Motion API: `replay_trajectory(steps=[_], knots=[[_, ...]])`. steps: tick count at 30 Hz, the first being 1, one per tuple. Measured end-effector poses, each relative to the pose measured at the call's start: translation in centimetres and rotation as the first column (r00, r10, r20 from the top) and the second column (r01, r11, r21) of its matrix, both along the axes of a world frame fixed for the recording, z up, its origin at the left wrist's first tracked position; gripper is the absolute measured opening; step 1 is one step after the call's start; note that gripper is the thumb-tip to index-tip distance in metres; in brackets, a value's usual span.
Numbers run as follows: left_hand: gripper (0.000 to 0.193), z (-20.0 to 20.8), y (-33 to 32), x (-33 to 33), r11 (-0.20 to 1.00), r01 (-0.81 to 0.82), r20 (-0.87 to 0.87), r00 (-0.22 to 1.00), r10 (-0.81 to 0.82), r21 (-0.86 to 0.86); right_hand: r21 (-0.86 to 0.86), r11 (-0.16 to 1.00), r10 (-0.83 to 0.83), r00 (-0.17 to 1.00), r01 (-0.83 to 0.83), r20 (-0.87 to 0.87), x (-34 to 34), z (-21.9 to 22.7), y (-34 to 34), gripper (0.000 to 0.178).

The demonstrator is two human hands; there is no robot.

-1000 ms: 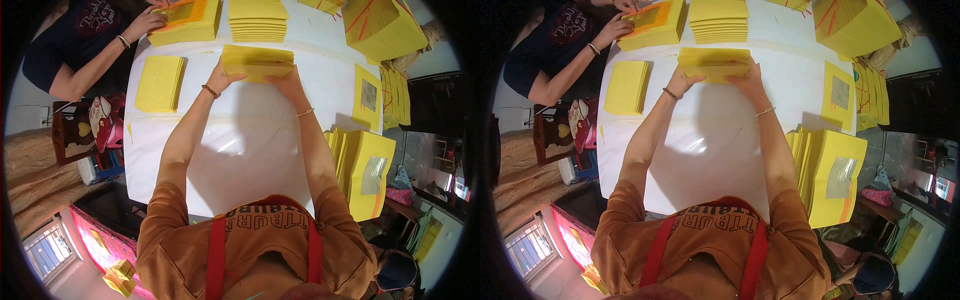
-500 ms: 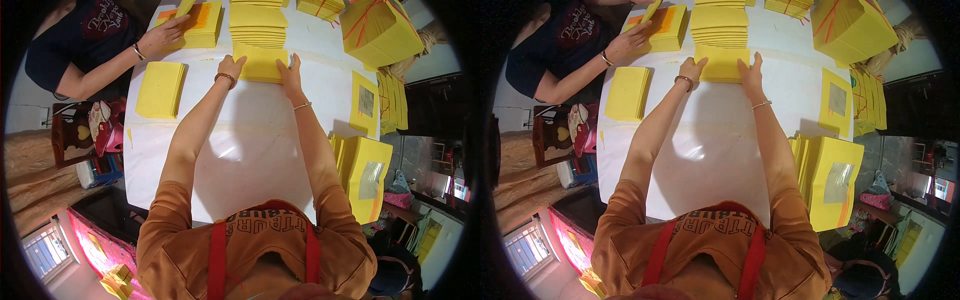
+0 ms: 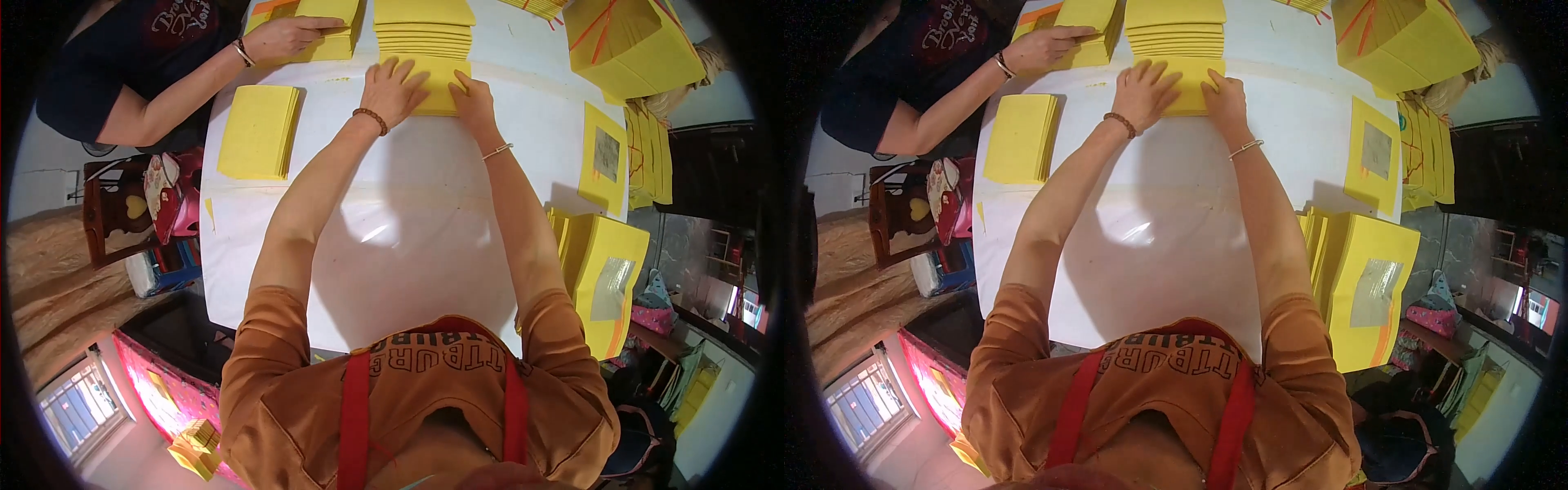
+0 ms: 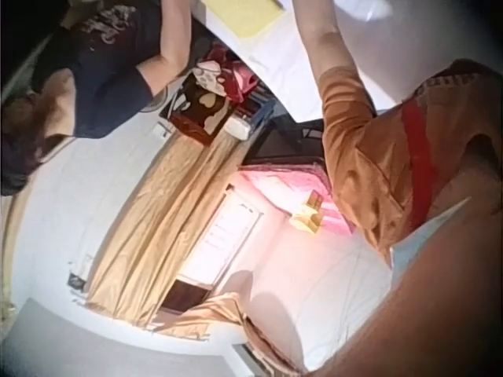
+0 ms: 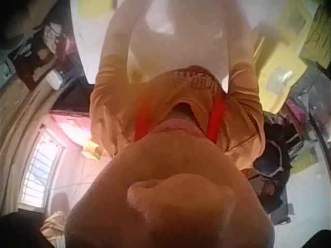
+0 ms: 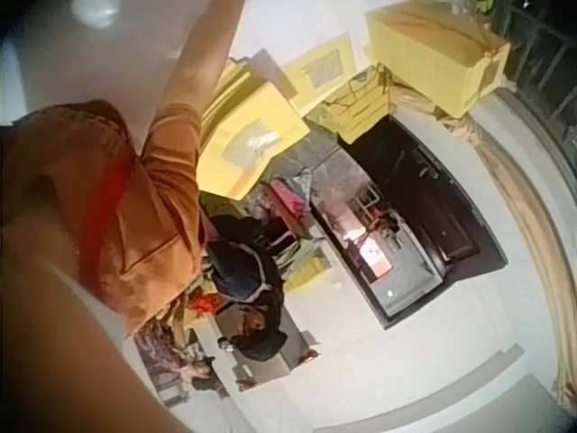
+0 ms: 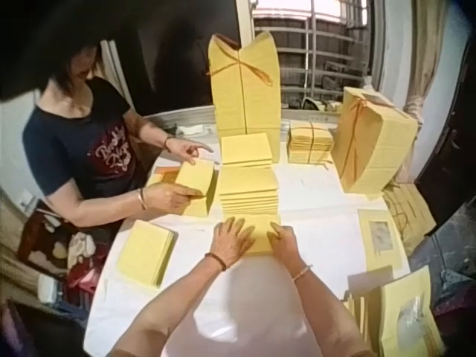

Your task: Folding and stacking yellow joss paper in a workshop.

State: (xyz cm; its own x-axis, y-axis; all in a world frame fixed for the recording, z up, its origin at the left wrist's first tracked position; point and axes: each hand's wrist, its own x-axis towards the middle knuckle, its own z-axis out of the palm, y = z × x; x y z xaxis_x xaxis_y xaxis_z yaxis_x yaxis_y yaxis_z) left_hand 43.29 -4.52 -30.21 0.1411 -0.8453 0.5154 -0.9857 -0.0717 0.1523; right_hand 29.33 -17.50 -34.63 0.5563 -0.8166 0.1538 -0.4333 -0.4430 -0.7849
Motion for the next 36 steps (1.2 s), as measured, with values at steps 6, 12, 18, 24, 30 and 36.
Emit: replay_trajectory(steps=[6,12,18,24,30,36], knots=[[0.037,-2.2,0.3,-0.4,0.975,-0.074,-0.092,0.991,0.095,0.209,-0.160,0.985,-0.128,0.902,0.067,-0.412,0.5,5.1,3.0,0.031],[0.041,-2.7,-0.2,-0.7,0.979,-0.064,-0.078,0.994,0.081,0.192,-0.503,0.807,0.112,0.917,-0.309,-0.383,0.2,1.2,2.2,0.043],[0.072,-2.0,1.2,1.1,0.972,0.013,-0.083,0.996,0.007,0.237,-0.524,0.789,0.086,0.902,-0.320,-0.422,0.6,1.1,2.6,0.043],[0.092,-1.1,0.6,1.0,0.944,0.050,-0.093,0.995,-0.021,0.327,-0.677,0.534,0.159,0.846,-0.508,-0.509,0.7,-0.4,0.0,0.049],[0.092,0.6,1.0,-0.1,0.857,-0.051,-0.016,0.997,0.069,0.513,-0.649,0.630,0.161,0.890,-0.426,-0.427,0.8,-1.2,0.6,0.059],[0.077,0.0,0.9,-0.7,0.910,0.049,0.034,0.997,-0.070,0.412,-0.632,0.637,0.109,0.863,-0.442,-0.494,0.6,-1.5,0.4,0.064]])
